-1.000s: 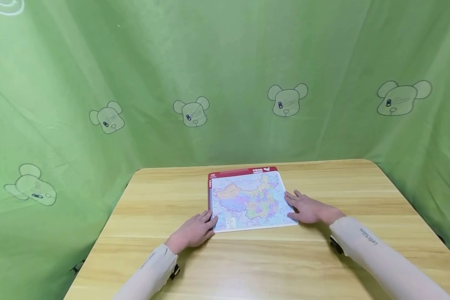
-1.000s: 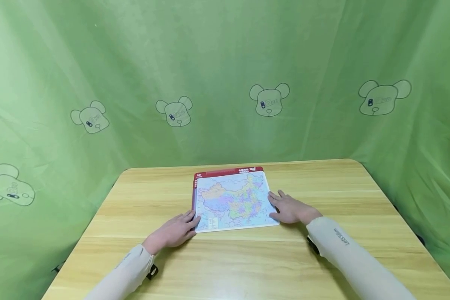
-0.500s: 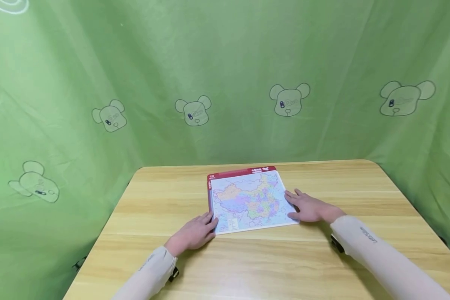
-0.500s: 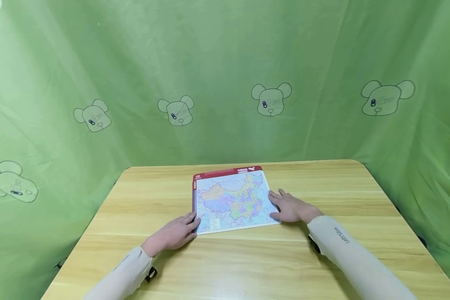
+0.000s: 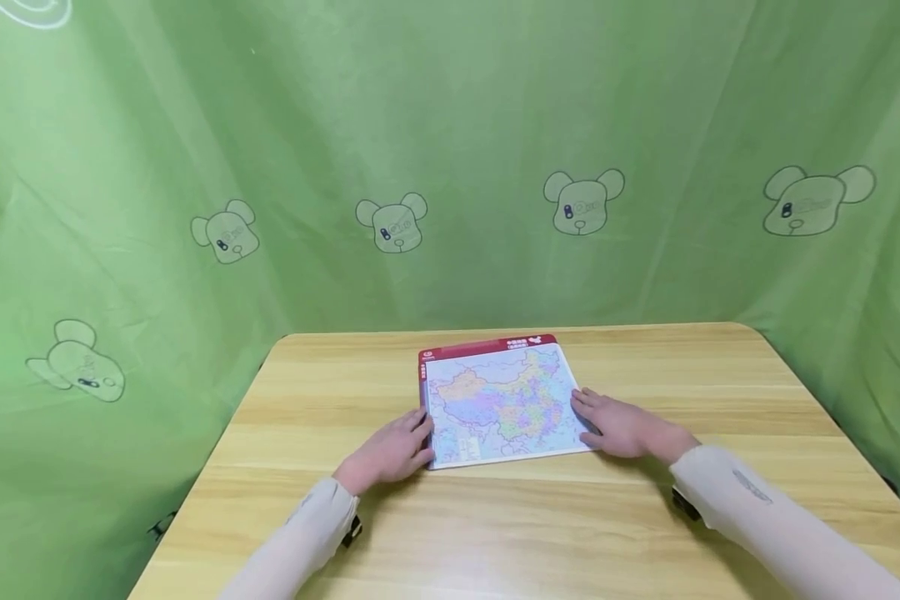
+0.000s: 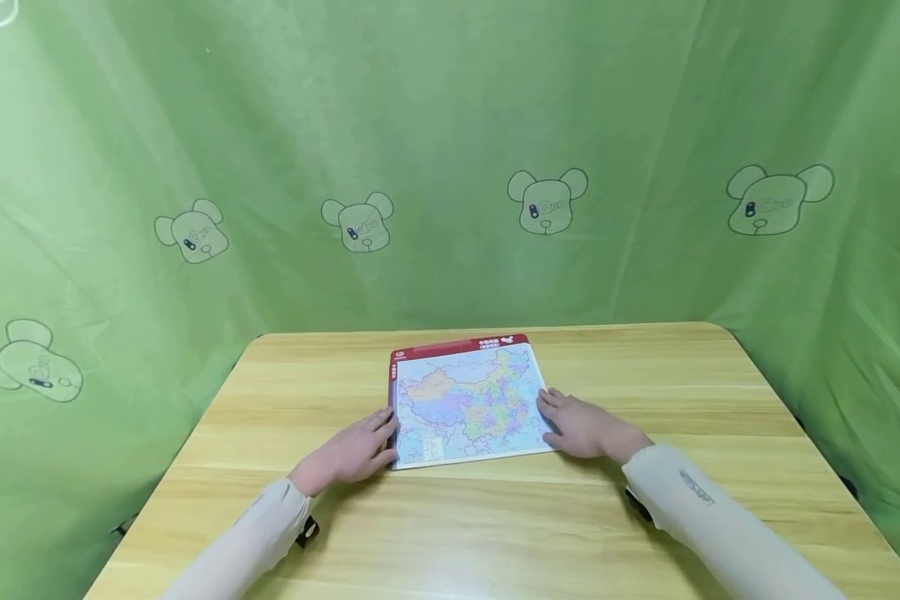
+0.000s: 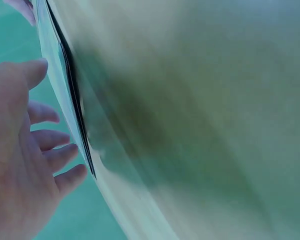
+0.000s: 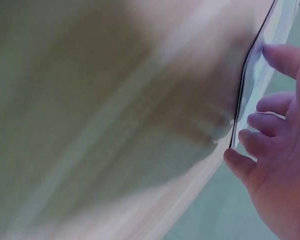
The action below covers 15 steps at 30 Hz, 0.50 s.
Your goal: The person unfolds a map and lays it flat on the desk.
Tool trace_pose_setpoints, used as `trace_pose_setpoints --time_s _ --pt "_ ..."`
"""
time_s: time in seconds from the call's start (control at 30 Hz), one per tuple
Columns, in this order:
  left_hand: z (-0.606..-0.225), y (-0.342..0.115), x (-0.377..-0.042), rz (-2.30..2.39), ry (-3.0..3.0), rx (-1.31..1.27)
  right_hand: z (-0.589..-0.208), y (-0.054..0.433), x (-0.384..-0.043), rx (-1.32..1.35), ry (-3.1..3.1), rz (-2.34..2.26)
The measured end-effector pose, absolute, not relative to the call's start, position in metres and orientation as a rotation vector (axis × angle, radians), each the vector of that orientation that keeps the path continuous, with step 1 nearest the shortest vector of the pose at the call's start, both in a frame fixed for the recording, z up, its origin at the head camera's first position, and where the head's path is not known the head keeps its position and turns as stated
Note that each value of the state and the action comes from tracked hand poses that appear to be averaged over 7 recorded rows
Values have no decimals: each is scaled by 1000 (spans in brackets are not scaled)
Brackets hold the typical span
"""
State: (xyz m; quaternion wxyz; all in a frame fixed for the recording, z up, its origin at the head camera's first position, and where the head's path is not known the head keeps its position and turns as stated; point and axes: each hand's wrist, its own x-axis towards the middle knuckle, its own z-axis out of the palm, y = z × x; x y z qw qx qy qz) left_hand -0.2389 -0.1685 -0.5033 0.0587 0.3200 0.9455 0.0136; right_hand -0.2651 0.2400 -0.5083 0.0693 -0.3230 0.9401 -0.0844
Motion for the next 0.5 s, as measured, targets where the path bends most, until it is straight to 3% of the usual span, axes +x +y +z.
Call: trace_pose_setpoints --time_s 0.5 --pt "-514 -174 -271 18 2895 896 -502 242 -212 -1190 2872 -225"
